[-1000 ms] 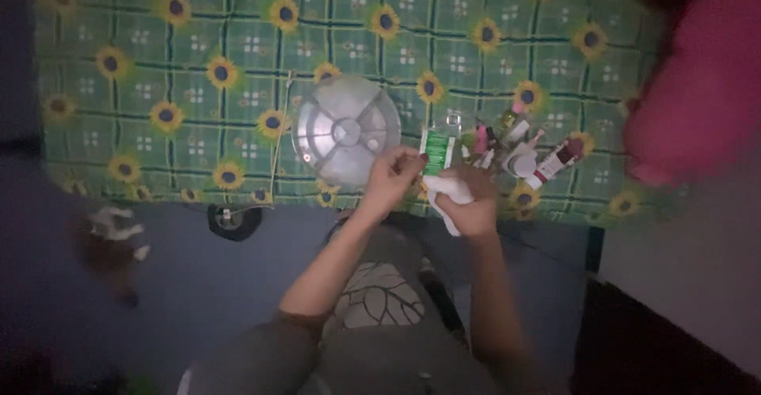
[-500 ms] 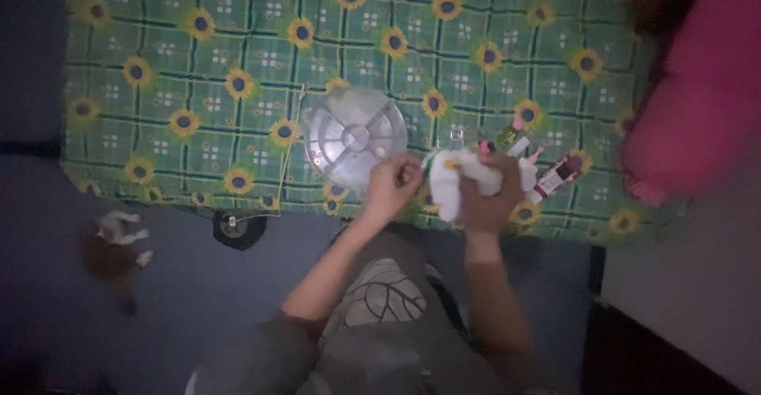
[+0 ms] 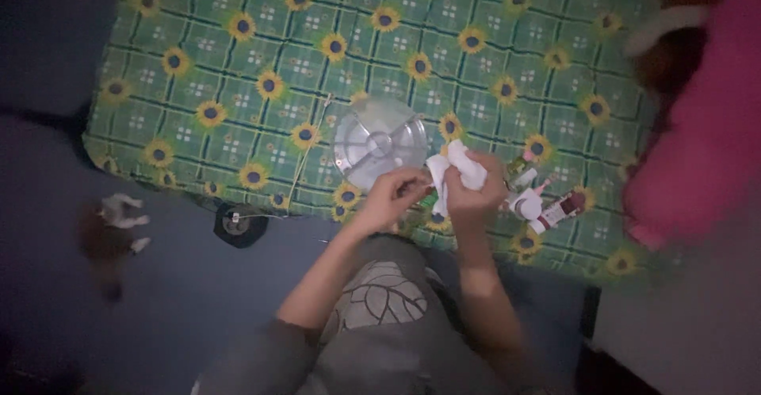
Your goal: Organizing various medications from blister packs and bottles into a circular pill organizer.
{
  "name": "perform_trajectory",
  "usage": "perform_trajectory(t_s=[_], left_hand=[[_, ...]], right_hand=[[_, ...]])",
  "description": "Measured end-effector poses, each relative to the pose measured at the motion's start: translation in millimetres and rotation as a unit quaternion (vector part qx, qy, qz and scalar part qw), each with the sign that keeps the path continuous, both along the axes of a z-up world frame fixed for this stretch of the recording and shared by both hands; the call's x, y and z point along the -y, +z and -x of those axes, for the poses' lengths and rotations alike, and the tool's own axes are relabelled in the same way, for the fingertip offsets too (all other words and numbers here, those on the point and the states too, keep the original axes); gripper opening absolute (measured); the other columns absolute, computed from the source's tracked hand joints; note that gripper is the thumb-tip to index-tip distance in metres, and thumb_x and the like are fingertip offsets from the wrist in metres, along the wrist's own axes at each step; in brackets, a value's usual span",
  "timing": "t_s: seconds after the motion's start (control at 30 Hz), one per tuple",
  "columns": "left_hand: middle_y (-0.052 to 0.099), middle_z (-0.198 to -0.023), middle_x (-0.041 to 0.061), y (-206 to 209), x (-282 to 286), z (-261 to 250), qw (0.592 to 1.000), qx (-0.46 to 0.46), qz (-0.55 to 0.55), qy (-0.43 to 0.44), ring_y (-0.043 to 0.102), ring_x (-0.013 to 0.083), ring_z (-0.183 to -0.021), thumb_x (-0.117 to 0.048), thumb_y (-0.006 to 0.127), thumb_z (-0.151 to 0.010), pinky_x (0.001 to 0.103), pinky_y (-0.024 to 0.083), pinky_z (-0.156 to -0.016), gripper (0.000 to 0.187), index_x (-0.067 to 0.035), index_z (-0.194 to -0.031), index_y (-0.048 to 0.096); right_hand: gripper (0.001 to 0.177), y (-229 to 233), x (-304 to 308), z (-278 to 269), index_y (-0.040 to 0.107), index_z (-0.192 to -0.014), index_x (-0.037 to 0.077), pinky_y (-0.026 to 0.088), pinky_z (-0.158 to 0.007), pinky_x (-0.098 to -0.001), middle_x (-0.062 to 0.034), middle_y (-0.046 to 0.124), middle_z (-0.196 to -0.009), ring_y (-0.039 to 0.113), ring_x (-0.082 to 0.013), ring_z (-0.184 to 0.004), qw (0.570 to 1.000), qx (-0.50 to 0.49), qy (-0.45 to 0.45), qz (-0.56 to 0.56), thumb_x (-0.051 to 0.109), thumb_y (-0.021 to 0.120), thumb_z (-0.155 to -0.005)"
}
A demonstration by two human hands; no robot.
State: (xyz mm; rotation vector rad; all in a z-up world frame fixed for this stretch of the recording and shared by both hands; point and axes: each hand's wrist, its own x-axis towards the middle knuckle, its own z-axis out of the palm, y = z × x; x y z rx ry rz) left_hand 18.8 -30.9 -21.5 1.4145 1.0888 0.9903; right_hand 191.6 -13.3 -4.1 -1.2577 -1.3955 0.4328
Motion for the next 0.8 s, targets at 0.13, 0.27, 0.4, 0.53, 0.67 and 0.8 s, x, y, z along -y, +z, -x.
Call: perform_trajectory(t_s=[0.13,0.27,0.4,0.53,0.67,0.8], left_hand=[[0.064,-0.092,-0.002,-21.1,1.7,3.0,0.999,0.039,0.024,0.019,0.055,0.0045,-0.079,-0.012,0.068,-0.099,0.023,0.046,-0.069,0.011,-0.005,-0.107,0.067],[0.059,-0.087,-0.003,-40.8,2.9,7.8,0.988,0.115,0.094,0.049,0.053,0.0037,-0.076,-0.012,0.066,-0.099,0.023,0.044,-0.067,0.008,-0.005,-0.099,0.063],[0.060,-0.080,-0.001,-44.1,3.5,10.1,0.995,0.014,0.041,0.088,0.051,0.0055,-0.071,-0.011,0.068,-0.095,0.024,0.043,-0.064,0.007,-0.005,-0.096,0.064],[0.060,-0.082,0.000,-26.0,7.2,-0.3,0.997,0.008,-0.009,0.077,0.052,0.0084,-0.072,-0.008,0.069,-0.089,0.027,0.045,-0.065,0.010,-0.004,-0.095,0.063],[0.060,-0.080,0.001,-12.6,10.9,-6.6,0.998,-0.022,-0.027,0.061,0.056,0.0108,-0.072,-0.007,0.071,-0.083,0.029,0.047,-0.068,0.016,-0.004,-0.096,0.063],[0.061,-0.086,0.001,-23.0,12.5,-3.9,0.998,0.017,-0.056,0.037,0.058,0.0098,-0.079,-0.004,0.071,-0.086,0.029,0.049,-0.073,0.012,-0.004,-0.095,0.062]], right_hand=[[0.031,-21.3,-15.3,0.5,0.065,-0.111,-0.001,0.057,-0.089,-0.0375,-0.0168,0.068,-0.109,0.070,-0.0294,-0.099,0.999,0.027,-0.040,-0.023,-0.006,0.076,-0.082],[0.030,-42.9,-21.2,-8.6,0.063,-0.111,-0.001,0.055,-0.097,-0.0383,-0.0138,0.066,-0.112,0.067,-0.0264,-0.104,0.992,-0.047,-0.104,-0.060,-0.007,0.073,-0.084],[0.032,-28.4,-14.4,-7.3,0.062,-0.113,0.003,0.056,-0.098,-0.0353,-0.0095,0.064,-0.114,0.066,-0.0212,-0.104,0.979,-0.182,-0.087,-0.039,-0.004,0.074,-0.084],[0.031,-24.9,-3.6,10.5,0.064,-0.108,0.001,0.056,-0.096,-0.0360,-0.0128,0.066,-0.113,0.068,-0.0242,-0.105,0.995,-0.028,-0.094,-0.003,-0.007,0.078,-0.082],[0.041,-25.2,-9.1,22.5,0.065,-0.107,0.001,0.054,-0.095,-0.0393,-0.0139,0.067,-0.108,0.067,-0.0272,-0.101,0.994,0.027,-0.023,-0.107,-0.006,0.082,-0.071],[0.035,-38.4,-16.4,17.2,0.065,-0.113,0.000,0.056,-0.095,-0.0382,-0.0130,0.067,-0.111,0.068,-0.0266,-0.101,0.994,-0.076,-0.020,-0.078,-0.007,0.078,-0.081]])
